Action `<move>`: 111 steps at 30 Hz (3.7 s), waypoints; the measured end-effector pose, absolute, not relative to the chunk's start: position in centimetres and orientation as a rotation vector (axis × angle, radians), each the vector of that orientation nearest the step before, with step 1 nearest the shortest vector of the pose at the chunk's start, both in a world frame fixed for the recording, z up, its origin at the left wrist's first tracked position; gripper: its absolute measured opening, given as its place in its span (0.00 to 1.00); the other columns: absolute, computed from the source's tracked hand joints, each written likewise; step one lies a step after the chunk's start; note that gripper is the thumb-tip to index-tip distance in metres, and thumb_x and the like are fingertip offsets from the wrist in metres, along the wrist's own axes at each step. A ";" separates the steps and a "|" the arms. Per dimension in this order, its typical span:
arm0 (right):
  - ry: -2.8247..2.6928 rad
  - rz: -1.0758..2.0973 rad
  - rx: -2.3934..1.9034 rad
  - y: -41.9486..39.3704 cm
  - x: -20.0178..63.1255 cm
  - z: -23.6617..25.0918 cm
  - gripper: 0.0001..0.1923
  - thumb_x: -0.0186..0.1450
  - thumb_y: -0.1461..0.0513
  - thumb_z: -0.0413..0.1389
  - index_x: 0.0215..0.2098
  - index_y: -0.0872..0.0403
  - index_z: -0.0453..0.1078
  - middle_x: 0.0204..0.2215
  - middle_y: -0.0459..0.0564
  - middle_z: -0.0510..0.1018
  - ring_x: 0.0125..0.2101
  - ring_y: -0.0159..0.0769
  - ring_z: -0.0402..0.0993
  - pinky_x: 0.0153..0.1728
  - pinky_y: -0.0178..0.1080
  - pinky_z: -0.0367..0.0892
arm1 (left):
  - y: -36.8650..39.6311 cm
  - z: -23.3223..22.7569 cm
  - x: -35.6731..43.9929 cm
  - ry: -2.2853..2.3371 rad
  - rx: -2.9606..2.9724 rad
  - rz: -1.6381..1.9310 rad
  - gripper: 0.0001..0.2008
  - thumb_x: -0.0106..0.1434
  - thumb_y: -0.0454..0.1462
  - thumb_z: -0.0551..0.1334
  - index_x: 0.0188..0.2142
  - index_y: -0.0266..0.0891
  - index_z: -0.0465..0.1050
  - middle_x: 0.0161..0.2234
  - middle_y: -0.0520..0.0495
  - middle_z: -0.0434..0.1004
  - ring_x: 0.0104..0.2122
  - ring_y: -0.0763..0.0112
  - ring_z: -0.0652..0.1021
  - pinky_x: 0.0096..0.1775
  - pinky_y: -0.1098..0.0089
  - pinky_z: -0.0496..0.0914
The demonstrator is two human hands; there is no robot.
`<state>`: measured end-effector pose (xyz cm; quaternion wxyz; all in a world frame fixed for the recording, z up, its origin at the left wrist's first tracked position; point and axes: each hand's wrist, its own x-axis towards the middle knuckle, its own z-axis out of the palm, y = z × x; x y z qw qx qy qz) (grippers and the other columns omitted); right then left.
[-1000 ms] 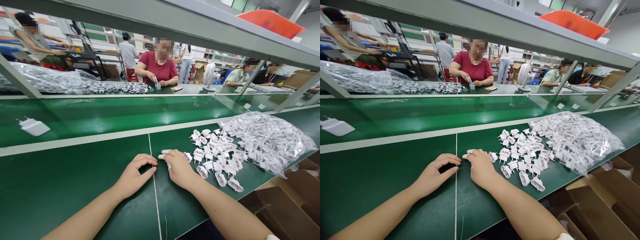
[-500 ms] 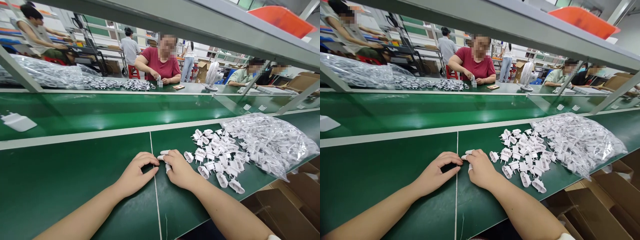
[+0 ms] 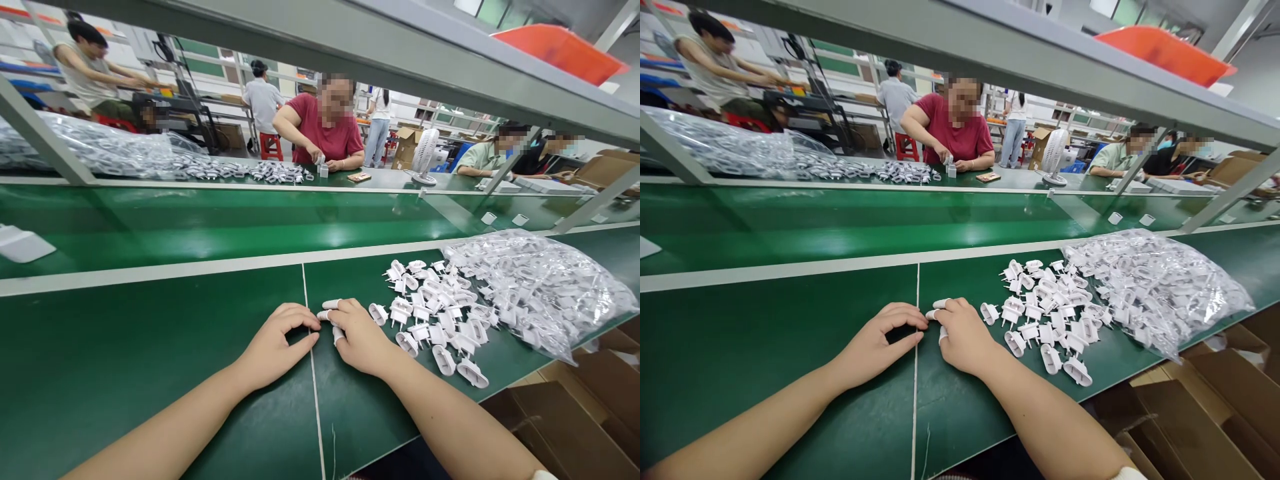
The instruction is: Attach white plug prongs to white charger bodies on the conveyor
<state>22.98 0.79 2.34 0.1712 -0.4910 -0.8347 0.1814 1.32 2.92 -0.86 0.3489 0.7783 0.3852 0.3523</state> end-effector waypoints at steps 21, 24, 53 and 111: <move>-2.359 0.386 -1.495 0.5 22.9 2.6 0.30 0.62 0.73 0.54 0.61 0.55 0.70 0.55 0.58 0.73 0.57 0.48 0.64 0.60 0.51 0.64 | 3.0 -0.8 1.3 1.000 2.045 0.926 0.07 0.65 0.40 0.64 0.39 0.47 0.82 0.44 0.46 0.82 0.51 0.57 0.77 0.56 0.52 0.72; -2.286 0.275 -1.721 0.5 23.2 3.0 0.29 0.61 0.69 0.57 0.61 0.57 0.70 0.52 0.60 0.73 0.54 0.52 0.66 0.56 0.53 0.66 | 3.0 -0.8 1.3 0.998 2.040 0.909 0.07 0.65 0.41 0.64 0.39 0.47 0.82 0.44 0.46 0.82 0.52 0.56 0.77 0.56 0.52 0.72; -1.829 0.821 -1.151 0.0 21.6 2.0 0.07 0.64 0.65 0.63 0.41 0.53 0.74 0.37 0.46 0.70 0.34 0.30 0.75 0.39 0.37 0.76 | 2.5 -0.3 1.4 1.013 1.746 0.890 0.15 0.66 0.50 0.65 0.47 0.47 0.80 0.46 0.48 0.83 0.47 0.58 0.81 0.53 0.58 0.75; -1.441 1.113 -1.201 0.4 21.2 2.0 0.20 0.64 0.57 0.63 0.54 0.50 0.75 0.45 0.51 0.77 0.41 0.36 0.78 0.43 0.42 0.76 | 3.3 0.7 1.1 0.883 1.419 0.820 0.19 0.65 0.54 0.67 0.40 0.40 0.81 0.40 0.44 0.83 0.42 0.61 0.79 0.50 0.63 0.72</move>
